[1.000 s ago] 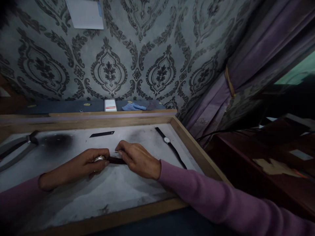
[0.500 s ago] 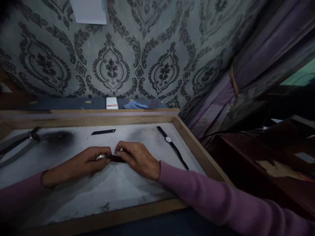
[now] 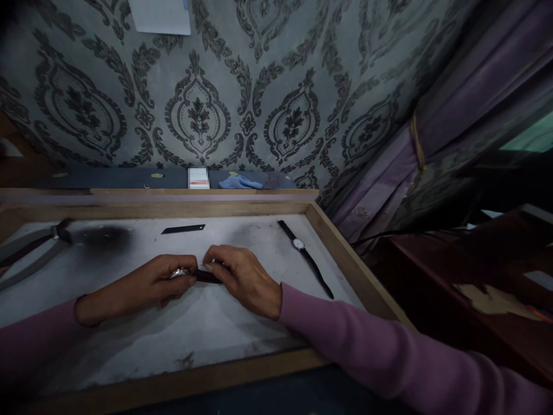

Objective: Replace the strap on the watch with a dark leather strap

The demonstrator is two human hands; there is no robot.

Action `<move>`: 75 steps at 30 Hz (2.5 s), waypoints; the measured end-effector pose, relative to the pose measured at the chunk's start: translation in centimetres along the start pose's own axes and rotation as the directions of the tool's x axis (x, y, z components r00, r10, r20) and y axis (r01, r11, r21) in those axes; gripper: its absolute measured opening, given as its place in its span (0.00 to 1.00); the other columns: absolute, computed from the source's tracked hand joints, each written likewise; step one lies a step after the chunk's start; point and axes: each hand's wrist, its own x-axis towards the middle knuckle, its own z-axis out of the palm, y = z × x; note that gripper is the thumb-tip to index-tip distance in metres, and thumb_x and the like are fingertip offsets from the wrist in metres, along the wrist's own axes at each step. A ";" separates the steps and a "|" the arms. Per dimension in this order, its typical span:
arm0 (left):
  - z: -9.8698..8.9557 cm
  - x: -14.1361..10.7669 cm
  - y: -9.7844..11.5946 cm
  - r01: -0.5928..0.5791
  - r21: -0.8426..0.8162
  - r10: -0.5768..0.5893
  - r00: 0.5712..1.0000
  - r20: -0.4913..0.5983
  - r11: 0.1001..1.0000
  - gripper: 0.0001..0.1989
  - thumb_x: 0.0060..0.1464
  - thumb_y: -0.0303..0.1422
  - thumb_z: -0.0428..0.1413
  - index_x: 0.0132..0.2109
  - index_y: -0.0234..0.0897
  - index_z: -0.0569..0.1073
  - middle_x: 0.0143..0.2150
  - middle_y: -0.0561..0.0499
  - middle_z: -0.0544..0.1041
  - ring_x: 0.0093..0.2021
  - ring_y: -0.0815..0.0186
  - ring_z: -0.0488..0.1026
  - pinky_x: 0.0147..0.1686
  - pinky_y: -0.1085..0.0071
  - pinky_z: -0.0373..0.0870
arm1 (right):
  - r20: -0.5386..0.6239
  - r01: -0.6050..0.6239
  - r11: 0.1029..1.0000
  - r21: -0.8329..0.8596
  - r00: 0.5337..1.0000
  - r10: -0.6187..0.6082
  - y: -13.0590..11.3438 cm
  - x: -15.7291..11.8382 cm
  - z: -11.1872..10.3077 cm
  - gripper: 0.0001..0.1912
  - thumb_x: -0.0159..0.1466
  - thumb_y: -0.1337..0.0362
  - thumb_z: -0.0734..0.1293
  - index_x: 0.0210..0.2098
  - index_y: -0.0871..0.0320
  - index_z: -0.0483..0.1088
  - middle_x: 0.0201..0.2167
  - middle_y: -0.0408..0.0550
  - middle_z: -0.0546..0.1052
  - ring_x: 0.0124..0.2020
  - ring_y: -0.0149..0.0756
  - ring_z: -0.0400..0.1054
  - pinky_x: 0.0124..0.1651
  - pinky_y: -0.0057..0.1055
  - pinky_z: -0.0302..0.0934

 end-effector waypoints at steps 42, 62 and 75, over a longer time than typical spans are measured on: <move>0.0 -0.1 0.0 0.006 -0.007 -0.006 1.000 -0.007 1.000 0.09 0.59 0.33 0.47 0.37 0.34 0.70 0.24 0.59 0.62 0.21 0.73 0.60 0.20 0.77 0.58 | 0.013 0.014 0.994 -0.110 1.000 -0.013 0.3 -0.4 0.4 0.08 0.68 0.67 0.58 0.33 0.59 0.65 0.24 0.40 0.69 0.24 0.26 0.63 0.30 0.23 0.55; 0.2 -0.1 -0.1 -0.012 0.059 0.014 0.999 -0.036 0.998 0.08 0.58 0.30 0.46 0.34 0.36 0.68 0.24 0.58 0.62 0.22 0.73 0.59 0.23 0.77 0.57 | -0.019 0.072 0.969 -0.238 0.997 -0.079 1.0 -0.8 1.3 0.15 0.71 0.67 0.56 0.36 0.61 0.73 0.28 0.48 0.76 0.28 0.32 0.70 0.33 0.27 0.60; 0.2 0.0 -0.2 -0.037 0.104 0.043 0.998 -0.054 0.994 0.09 0.59 0.32 0.46 0.34 0.35 0.69 0.24 0.57 0.63 0.23 0.71 0.60 0.24 0.75 0.57 | -0.027 0.194 0.922 -0.336 0.976 -0.215 1.8 -0.9 2.0 0.15 0.70 0.69 0.54 0.36 0.62 0.71 0.26 0.50 0.75 0.28 0.33 0.68 0.33 0.28 0.60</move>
